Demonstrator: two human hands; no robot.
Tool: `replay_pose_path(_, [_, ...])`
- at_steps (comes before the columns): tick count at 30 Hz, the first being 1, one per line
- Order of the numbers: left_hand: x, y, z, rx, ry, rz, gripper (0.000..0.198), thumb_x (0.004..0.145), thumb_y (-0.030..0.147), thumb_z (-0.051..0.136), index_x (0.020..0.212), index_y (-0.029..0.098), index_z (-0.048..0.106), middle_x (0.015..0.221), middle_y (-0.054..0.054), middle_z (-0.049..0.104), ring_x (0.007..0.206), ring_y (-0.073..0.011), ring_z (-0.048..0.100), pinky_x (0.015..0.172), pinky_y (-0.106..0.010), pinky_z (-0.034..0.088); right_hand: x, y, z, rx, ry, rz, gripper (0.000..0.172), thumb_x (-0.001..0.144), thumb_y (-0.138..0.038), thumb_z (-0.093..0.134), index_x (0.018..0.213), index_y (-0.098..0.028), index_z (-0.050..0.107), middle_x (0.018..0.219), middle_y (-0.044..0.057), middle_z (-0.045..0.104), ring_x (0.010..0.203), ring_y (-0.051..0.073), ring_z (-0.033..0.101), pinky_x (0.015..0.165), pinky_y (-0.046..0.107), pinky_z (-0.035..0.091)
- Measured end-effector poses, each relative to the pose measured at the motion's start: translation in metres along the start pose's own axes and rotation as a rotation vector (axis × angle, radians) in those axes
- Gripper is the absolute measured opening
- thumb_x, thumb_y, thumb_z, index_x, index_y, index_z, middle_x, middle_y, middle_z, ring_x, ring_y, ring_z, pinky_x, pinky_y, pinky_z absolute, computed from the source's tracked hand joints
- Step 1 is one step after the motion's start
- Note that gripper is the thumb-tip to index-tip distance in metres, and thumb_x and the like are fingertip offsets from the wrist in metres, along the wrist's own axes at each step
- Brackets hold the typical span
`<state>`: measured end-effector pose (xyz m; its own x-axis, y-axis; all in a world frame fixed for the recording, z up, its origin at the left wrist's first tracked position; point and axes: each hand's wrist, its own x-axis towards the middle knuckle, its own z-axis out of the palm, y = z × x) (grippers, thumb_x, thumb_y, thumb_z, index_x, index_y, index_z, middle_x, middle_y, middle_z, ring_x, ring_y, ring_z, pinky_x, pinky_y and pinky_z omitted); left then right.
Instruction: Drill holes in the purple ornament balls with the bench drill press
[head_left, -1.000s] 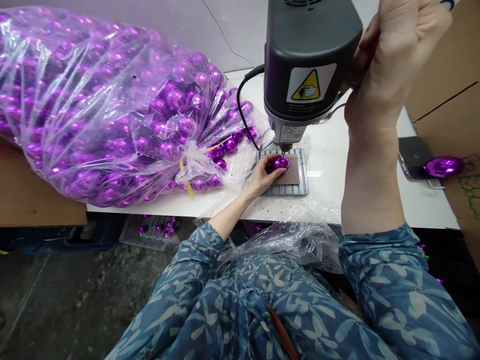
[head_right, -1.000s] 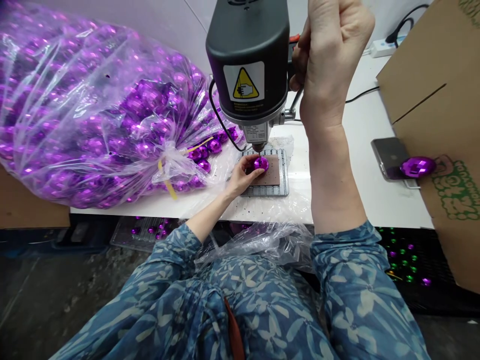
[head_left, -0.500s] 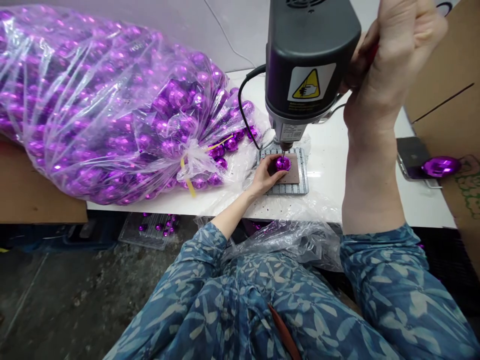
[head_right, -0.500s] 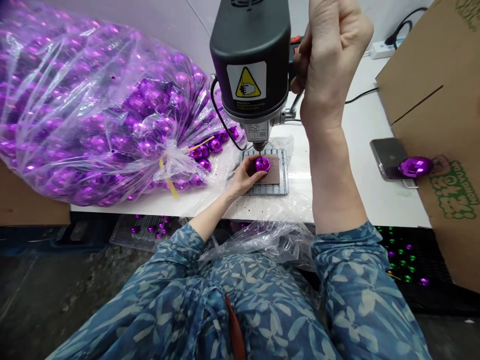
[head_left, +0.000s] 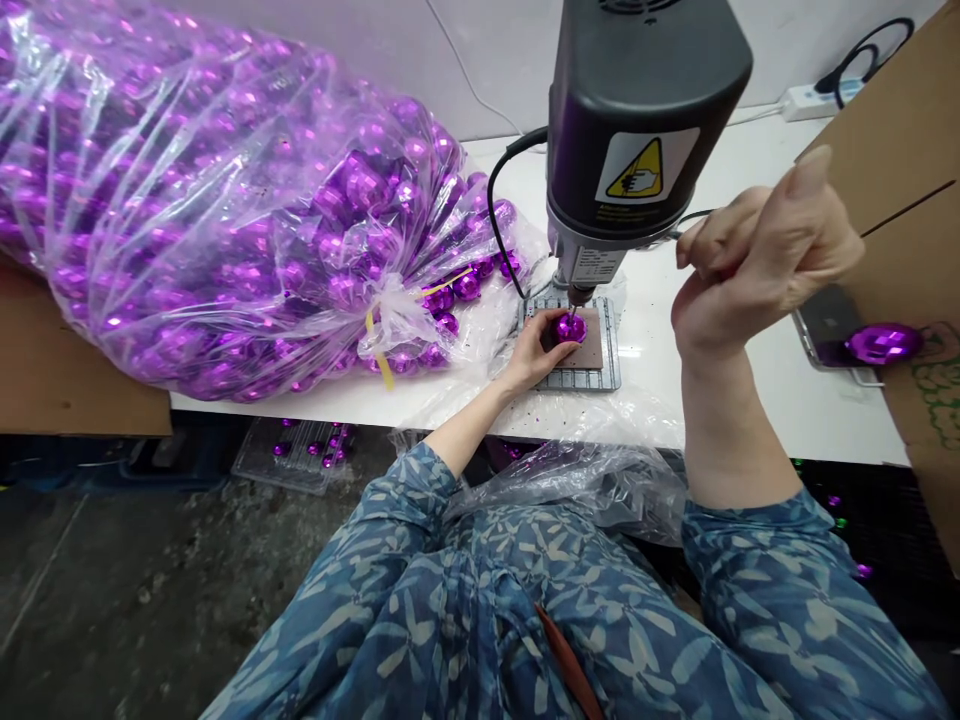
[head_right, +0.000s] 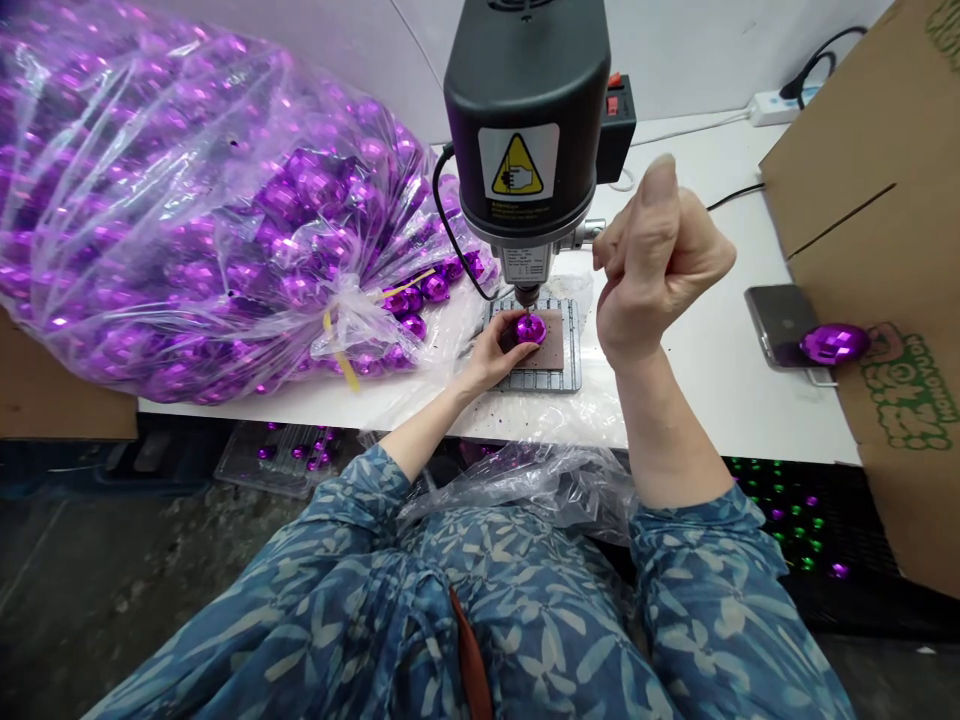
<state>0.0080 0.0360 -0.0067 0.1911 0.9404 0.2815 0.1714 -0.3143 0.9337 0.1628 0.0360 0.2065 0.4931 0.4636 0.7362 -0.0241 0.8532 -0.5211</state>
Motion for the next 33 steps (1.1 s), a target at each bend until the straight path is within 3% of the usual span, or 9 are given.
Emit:
replay_pose_path(6, [-0.002,0.005,-0.002,0.002,-0.016,-0.02,0.058,0.096,0.049,0.09,0.142,0.025,0.066,0.146,-0.016,0.074,0.14,-0.0365,0.07,0.127,-0.063,0.055,-0.006,0.013,-0.018,0.013,-0.08,-0.09,0.082,0.101,-0.061,0.071,0.056,-0.017,0.018,0.046,-0.005,0.017,0.04,0.003,0.032,0.043,0.024,0.029])
replay_pose_path(10, [-0.001,0.004,-0.002,-0.009,-0.007,-0.025,0.059,0.094,0.05,0.091,0.141,0.024,0.067,0.144,-0.016,0.074,0.14,-0.0372,0.07,0.128,-0.063,0.054,-0.014,0.034,-0.035,0.05,-0.131,-0.179,0.066,0.109,-0.047,0.062,0.059,-0.016,0.033,0.05,-0.006,0.023,0.043,0.002,0.03,0.047,0.02,0.036])
replay_pose_path(13, [-0.001,0.004,-0.002,-0.019,-0.007,-0.024,0.059,0.094,0.05,0.092,0.141,0.024,0.067,0.144,-0.015,0.074,0.14,-0.0371,0.069,0.128,-0.062,0.053,-0.023,0.056,-0.052,0.053,-0.176,-0.214,0.043,0.107,-0.052,0.065,0.095,-0.01,0.066,0.077,-0.002,0.06,0.069,0.003,0.056,0.067,0.018,0.054])
replay_pose_path(15, [-0.002,0.005,-0.002,-0.025,-0.005,-0.026,0.06,0.094,0.051,0.091,0.141,0.024,0.067,0.144,-0.015,0.074,0.14,-0.0368,0.069,0.128,-0.062,0.053,-0.029,0.068,-0.061,0.052,-0.2,-0.233,0.048,0.105,-0.055,0.067,0.123,-0.01,0.068,0.106,0.005,0.07,0.093,0.007,0.067,0.084,0.024,0.064])
replay_pose_path(17, [-0.003,0.005,-0.002,-0.035,-0.001,-0.031,0.06,0.094,0.051,0.092,0.141,0.024,0.067,0.144,-0.015,0.074,0.139,-0.0366,0.069,0.128,-0.062,0.052,-0.032,0.075,-0.067,0.056,-0.218,-0.259,0.05,0.105,-0.055,0.068,0.13,-0.012,0.067,0.116,0.008,0.071,0.103,0.01,0.069,0.09,0.028,0.066])
replay_pose_path(20, [-0.003,0.003,-0.001,-0.06,0.003,-0.032,0.06,0.093,0.051,0.092,0.14,0.024,0.068,0.143,-0.015,0.074,0.139,-0.0363,0.069,0.128,-0.063,0.051,-0.031,0.073,-0.067,0.056,-0.228,-0.294,0.044,0.106,-0.054,0.066,0.107,-0.011,0.068,0.089,0.001,0.065,0.079,0.005,0.061,0.075,0.021,0.059])
replay_pose_path(22, [-0.002,0.002,0.0,-0.072,0.007,-0.032,0.059,0.092,0.051,0.093,0.139,0.024,0.068,0.143,-0.015,0.074,0.139,-0.0362,0.069,0.129,-0.064,0.051,-0.029,0.067,-0.063,0.042,-0.216,-0.303,0.051,0.11,-0.052,0.06,0.077,-0.013,0.056,0.063,-0.005,0.045,0.056,0.001,0.043,0.061,0.019,0.048])
replay_pose_path(24, [-0.002,0.001,0.0,-0.069,0.013,-0.033,0.06,0.092,0.052,0.093,0.139,0.025,0.069,0.142,-0.015,0.075,0.139,-0.0363,0.069,0.129,-0.063,0.051,-0.027,0.06,-0.058,0.024,-0.197,-0.303,0.064,0.111,-0.051,0.056,0.062,-0.015,0.037,0.053,-0.005,0.025,0.045,0.002,0.029,0.053,0.022,0.04])
replay_pose_path(33, [-0.004,0.003,-0.001,-0.027,0.018,0.004,0.064,0.093,0.059,0.091,0.142,0.023,0.068,0.141,-0.016,0.075,0.137,-0.0378,0.071,0.125,-0.063,0.053,-0.024,0.036,-0.041,0.001,-0.185,-0.279,0.079,0.107,-0.056,0.064,0.055,-0.015,0.021,0.044,-0.005,0.015,0.036,0.002,0.025,0.041,0.023,0.031])
